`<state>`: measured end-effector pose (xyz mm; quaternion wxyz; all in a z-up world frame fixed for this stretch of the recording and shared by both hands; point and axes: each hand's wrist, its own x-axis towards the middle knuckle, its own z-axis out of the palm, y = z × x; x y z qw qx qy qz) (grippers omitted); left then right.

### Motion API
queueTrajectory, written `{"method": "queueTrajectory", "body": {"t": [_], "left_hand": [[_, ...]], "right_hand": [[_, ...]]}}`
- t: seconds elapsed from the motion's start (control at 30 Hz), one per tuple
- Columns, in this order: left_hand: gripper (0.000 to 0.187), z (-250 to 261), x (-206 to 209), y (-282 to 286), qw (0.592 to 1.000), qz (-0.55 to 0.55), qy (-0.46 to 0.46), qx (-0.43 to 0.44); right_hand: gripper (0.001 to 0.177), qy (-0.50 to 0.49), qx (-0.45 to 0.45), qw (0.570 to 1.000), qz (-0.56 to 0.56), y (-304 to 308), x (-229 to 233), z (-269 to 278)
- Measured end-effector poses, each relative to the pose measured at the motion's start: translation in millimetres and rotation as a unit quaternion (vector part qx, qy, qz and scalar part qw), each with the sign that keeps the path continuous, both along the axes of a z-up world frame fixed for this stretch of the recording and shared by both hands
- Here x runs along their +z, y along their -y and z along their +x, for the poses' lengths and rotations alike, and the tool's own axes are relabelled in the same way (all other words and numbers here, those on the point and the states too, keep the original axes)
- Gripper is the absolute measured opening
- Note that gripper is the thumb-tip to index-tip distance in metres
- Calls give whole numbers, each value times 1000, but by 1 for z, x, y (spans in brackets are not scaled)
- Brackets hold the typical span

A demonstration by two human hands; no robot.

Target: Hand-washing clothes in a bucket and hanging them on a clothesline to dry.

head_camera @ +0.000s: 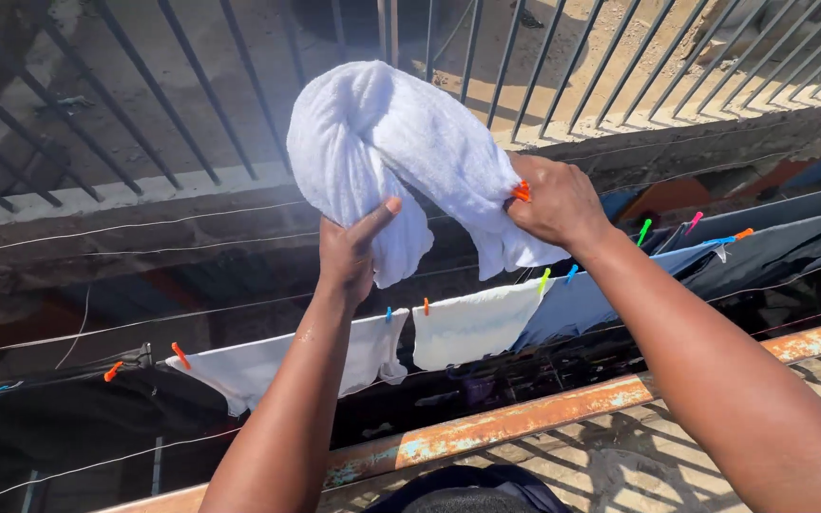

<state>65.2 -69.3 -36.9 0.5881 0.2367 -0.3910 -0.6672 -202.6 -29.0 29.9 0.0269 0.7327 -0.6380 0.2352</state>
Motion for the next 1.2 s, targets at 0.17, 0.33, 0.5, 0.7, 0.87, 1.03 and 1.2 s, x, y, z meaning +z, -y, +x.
{"method": "queueTrajectory", "body": {"t": [0.17,0.33,0.5,0.7,0.87,1.03,1.2], "left_hand": [[77,22,-32,39,980,-37,192,43],[78,27,-80,73,945,-25,322,56],[80,39,-115,83,809,-98,576,55],[66,48,-159,106,708,-160,687,33],[61,30,-171,113,653,-135,745,10],[58,10,-173,99,697,15,715,-53],[50,5,-170,61,870,59,488,-17]], "right_hand": [[50,-40,-12,996,-80,28,-16,-42],[48,-36,17,993,-111,48,-6,-52],[38,-17,-36,996,-81,76,-18,-62],[35,260,-15,965,13,103,-43,-79],[33,403,-2,903,150,121,-55,-61],[12,122,248,961,13,157,-122,-70],[9,567,50,785,243,155,-139,13]]}}
